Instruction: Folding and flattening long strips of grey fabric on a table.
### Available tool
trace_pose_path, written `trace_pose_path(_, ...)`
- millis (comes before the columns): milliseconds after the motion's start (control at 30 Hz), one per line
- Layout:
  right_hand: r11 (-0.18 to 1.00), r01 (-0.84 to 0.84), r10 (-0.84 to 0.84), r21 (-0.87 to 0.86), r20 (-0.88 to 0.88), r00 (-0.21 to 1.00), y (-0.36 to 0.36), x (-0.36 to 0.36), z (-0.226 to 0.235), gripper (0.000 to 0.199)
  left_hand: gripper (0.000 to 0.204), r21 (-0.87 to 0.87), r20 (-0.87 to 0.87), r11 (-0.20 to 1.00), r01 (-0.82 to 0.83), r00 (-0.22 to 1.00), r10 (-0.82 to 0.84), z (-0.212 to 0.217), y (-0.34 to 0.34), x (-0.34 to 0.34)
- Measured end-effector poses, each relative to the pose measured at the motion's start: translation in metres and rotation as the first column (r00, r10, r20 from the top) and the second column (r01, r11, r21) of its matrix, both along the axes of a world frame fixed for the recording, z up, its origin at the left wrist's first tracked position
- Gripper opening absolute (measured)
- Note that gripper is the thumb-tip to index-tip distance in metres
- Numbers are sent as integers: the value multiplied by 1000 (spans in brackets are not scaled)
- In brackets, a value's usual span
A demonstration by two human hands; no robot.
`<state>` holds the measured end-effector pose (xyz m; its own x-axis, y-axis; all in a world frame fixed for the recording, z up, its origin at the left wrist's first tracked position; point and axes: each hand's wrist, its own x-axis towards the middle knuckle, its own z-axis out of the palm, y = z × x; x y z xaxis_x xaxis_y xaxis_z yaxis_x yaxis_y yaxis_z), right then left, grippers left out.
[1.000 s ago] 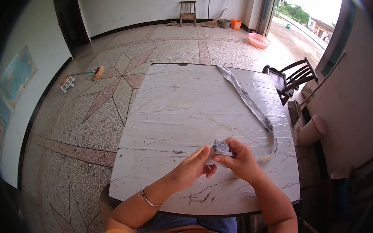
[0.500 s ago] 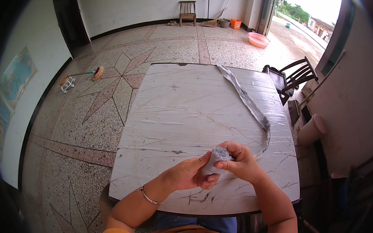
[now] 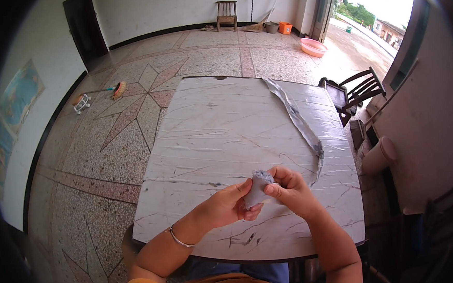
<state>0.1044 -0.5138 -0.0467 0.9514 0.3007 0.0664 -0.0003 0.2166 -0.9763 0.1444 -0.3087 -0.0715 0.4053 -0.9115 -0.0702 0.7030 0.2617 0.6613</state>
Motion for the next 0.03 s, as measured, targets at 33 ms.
trace_pose_path(33, 1000, -1, 1, -1, -1, 1000, 0, 0, 0, 26, 49, -16, -29, 999, 43, 999, -43, -4, 2, 4)
